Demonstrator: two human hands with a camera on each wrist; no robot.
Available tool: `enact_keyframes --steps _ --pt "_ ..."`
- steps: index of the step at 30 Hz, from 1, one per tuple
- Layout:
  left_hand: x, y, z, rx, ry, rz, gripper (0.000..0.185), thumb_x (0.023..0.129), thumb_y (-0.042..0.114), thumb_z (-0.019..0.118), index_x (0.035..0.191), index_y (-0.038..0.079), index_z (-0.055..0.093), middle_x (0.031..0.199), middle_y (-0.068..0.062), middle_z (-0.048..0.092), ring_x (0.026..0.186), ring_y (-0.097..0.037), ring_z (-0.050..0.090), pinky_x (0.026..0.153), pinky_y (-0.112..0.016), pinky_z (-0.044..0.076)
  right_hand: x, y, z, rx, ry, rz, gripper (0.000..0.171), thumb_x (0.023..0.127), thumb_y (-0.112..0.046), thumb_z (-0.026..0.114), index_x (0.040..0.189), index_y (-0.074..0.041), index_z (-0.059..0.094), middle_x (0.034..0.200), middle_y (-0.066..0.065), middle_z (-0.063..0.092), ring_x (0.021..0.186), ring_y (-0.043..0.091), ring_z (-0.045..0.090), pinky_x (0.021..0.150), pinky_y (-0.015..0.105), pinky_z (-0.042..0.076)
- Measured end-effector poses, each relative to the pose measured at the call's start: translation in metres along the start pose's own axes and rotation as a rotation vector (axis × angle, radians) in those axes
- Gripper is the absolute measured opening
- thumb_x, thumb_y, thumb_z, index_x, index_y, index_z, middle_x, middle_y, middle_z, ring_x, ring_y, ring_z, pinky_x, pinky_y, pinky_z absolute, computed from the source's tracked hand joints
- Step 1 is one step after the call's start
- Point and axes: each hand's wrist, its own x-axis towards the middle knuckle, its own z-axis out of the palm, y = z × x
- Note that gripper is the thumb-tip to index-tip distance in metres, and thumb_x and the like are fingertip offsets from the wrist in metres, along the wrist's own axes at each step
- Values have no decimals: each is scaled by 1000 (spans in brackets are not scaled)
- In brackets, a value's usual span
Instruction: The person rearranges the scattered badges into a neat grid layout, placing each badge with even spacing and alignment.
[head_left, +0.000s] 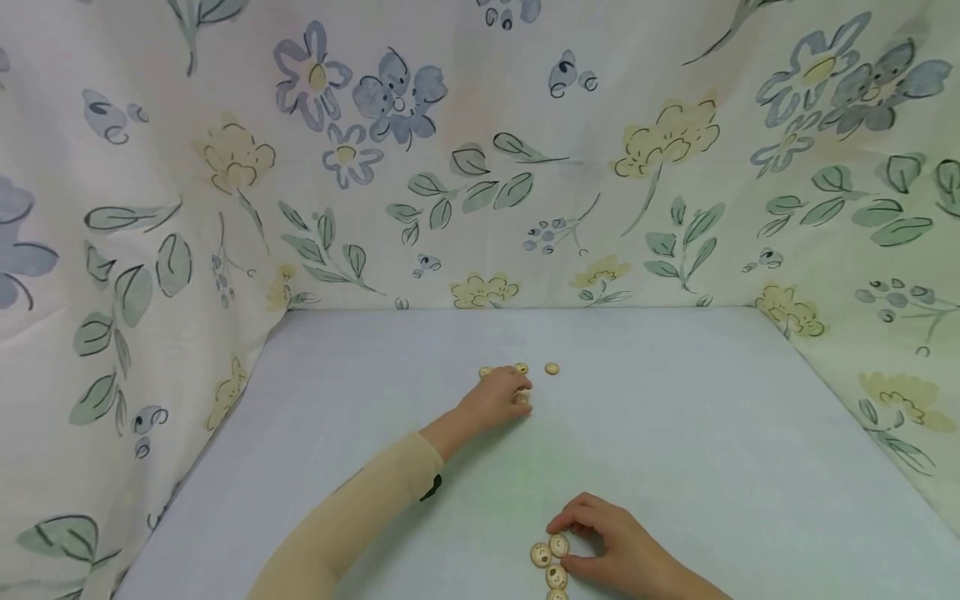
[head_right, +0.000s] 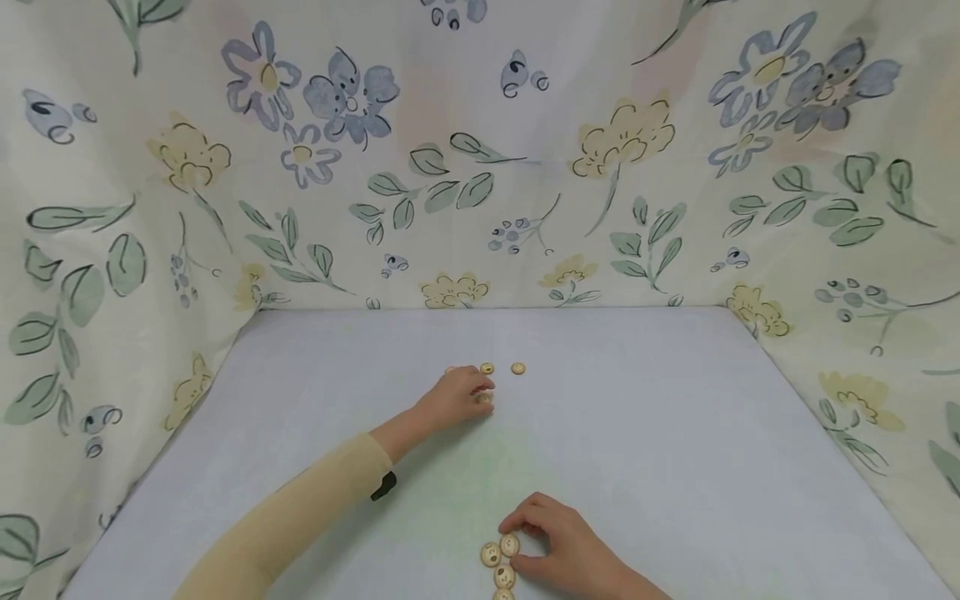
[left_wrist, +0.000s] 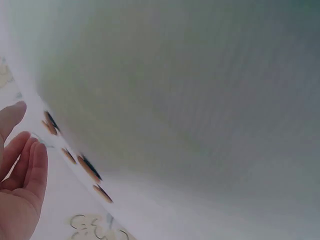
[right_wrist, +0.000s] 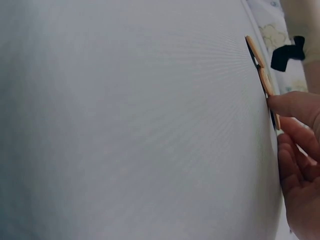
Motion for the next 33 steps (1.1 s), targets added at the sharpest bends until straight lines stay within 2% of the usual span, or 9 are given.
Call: enact_keyframes --steps 3,5,9,14,18,26,33 --pt "-15 13 0 -16 47 53 27 87 16 73 110 2 69 105 -9 66 98 -22 60 85 -31 49 0 0 0 -2 -1 -1 29 84 -12 77 110 -21 67 107 -9 61 90 7 57 78 21 48" --pt "-26 22 1 -34 51 95 27 89 18 72 111 3 69 106 -8 65 98 -20 59 84 -28 48 0 0 -1 -1 -2 5 29 84 -13 77 110 -21 67 107 -9 61 90 6 57 78 21 48" --pt "-51 40 4 -45 27 160 26 90 22 71 110 6 70 105 -4 65 98 -15 59 85 -22 47 1 0 -1 -7 1 6 28 84 -14 77 110 -21 67 106 -9 61 89 6 57 78 21 48" --pt "-79 57 8 -100 -19 179 24 89 23 72 107 8 71 102 -1 66 94 -8 58 80 -15 44 1 0 0 -17 5 -8 29 84 -13 77 109 -21 66 105 -9 61 89 6 57 78 21 48" --pt "-98 65 11 -133 -28 205 23 88 23 73 105 9 71 99 1 66 91 -5 57 77 -12 43 1 1 0 -14 6 -22 29 84 -13 77 109 -20 66 105 -8 61 90 7 57 78 21 48" --pt "-132 78 14 -136 -33 248 22 88 28 74 103 12 71 97 7 65 90 0 54 77 -8 39 1 0 0 -5 13 -41 29 85 -14 76 111 -21 65 106 -8 60 89 8 57 77 22 49" --pt "-145 82 17 -92 -6 280 22 88 28 73 103 12 70 96 6 62 91 -1 54 77 -8 40 1 -2 -1 -12 -1 24 28 85 -17 77 110 -23 66 105 -11 60 87 7 56 76 23 49"
